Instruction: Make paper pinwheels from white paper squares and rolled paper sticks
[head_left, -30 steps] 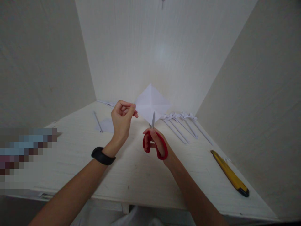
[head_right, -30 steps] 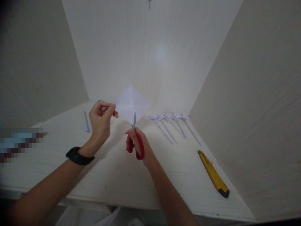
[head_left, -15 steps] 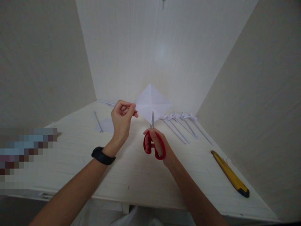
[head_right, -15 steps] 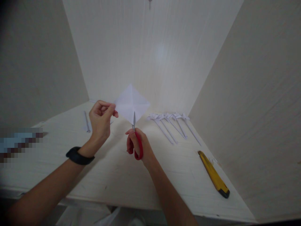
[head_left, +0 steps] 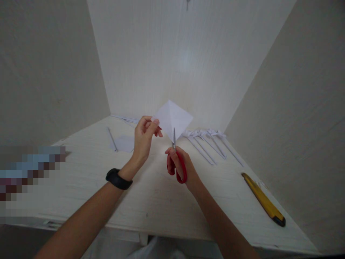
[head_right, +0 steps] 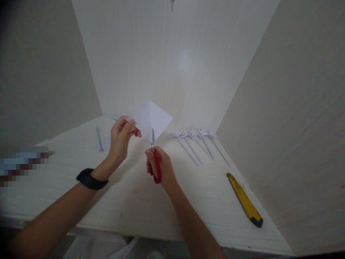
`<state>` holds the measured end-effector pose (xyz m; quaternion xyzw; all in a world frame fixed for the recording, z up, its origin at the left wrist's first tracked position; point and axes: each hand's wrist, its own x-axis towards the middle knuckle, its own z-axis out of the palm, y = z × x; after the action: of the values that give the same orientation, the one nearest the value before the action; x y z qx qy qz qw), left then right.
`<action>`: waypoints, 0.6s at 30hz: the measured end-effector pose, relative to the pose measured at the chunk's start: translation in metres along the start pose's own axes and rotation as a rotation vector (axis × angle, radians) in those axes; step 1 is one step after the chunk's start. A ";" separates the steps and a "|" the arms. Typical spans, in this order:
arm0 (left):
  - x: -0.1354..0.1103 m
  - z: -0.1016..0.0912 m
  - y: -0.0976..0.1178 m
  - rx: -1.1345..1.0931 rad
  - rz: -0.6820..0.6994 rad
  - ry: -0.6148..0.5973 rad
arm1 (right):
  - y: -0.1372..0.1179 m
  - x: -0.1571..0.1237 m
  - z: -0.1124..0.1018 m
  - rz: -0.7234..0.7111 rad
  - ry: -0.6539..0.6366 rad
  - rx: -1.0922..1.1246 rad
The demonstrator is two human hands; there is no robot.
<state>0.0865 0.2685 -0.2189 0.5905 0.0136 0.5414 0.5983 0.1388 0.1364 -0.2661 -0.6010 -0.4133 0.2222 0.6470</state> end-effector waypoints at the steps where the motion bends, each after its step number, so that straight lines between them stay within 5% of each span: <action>1: -0.001 0.001 0.000 0.018 -0.017 -0.032 | 0.000 0.000 0.000 -0.004 0.008 -0.016; 9: -0.009 0.003 0.003 0.387 -0.037 -0.192 | -0.007 -0.001 0.001 -0.016 0.045 -0.018; 18: -0.013 0.004 0.003 0.604 0.145 -0.314 | -0.010 -0.001 0.001 -0.033 0.032 -0.001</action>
<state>0.0818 0.2558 -0.2235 0.8164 0.0392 0.4567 0.3513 0.1357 0.1347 -0.2572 -0.5977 -0.4129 0.2018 0.6569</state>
